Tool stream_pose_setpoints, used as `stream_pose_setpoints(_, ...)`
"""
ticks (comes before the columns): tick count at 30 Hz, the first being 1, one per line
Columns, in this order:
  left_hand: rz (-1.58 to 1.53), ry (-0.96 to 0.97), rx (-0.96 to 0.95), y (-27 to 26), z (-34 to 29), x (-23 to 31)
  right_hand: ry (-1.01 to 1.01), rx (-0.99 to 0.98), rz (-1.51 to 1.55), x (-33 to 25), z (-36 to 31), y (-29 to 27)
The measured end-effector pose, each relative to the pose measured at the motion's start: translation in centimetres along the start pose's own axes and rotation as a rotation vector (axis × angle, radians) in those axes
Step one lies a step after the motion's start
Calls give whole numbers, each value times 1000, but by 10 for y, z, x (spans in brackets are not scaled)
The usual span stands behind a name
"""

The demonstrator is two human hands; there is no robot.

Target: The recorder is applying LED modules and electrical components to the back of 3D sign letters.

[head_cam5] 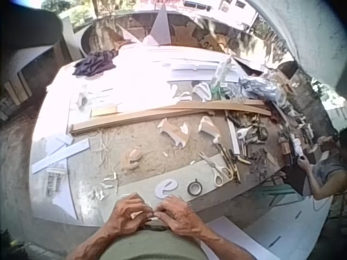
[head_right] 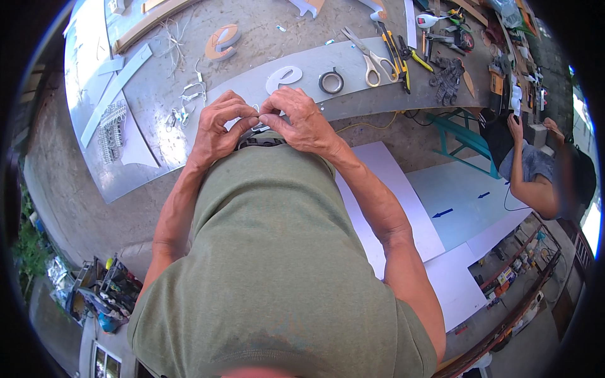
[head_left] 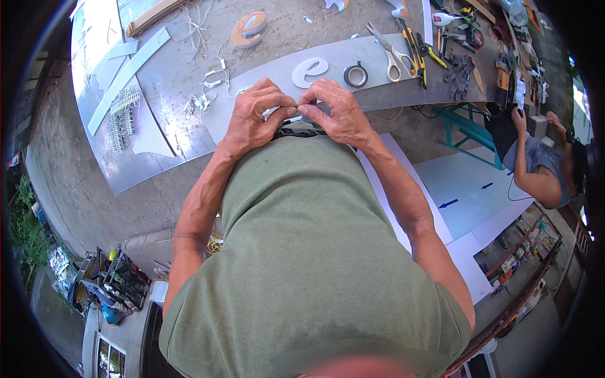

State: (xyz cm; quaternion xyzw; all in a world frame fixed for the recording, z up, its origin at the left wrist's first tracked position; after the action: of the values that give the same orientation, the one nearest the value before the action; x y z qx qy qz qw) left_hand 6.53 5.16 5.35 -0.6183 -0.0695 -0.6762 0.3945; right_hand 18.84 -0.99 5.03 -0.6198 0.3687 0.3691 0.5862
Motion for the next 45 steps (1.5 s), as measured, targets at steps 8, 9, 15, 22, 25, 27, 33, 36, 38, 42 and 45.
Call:
stream_pose_setpoints(8,131,-567,140,-15,-22,-112,302,267,21,63,9,-31)
stream_pose_setpoints(9,136,-567,141,-15,-27,-124,299,268,25,78,5,-30)
stream_pose_setpoints(15,282,-608,130,-18,-57,-131,488,178,-29,119,-19,-6)
stream_pose_setpoints(22,326,-750,38,2,-68,-139,576,51,-8,131,0,39)
stream_pose_setpoints(25,460,-803,-13,1,-65,-146,585,6,-108,137,11,52)
stream_pose_setpoints(27,540,-810,-60,1,-63,-153,481,22,-157,144,16,59)
stream_pose_setpoints(33,404,-732,50,-18,-70,-154,634,-18,253,140,11,50)
stream_pose_setpoints(36,-280,-824,162,-20,-68,-154,607,86,727,148,5,42)
stream_pose_setpoints(38,-438,-766,243,-22,-68,-150,574,106,795,137,9,38)
stream_pose_setpoints(42,-856,-642,360,-18,-55,-133,508,116,952,121,17,34)
stream_pose_setpoints(45,-1062,-577,355,-16,-45,-123,461,131,898,124,21,35)
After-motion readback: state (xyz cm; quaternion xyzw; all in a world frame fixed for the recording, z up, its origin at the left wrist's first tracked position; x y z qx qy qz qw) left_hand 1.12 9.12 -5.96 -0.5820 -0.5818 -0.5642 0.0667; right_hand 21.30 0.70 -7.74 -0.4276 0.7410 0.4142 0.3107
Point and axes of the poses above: each hand's wrist, its own z-axis towards the middle knuckle, its own y-axis out of the palm, x = y × z, the point moved 9 cm from there along z, towards the middle knuckle, and after that the axes turned 6 degrees about y, right-handed, at the moved point
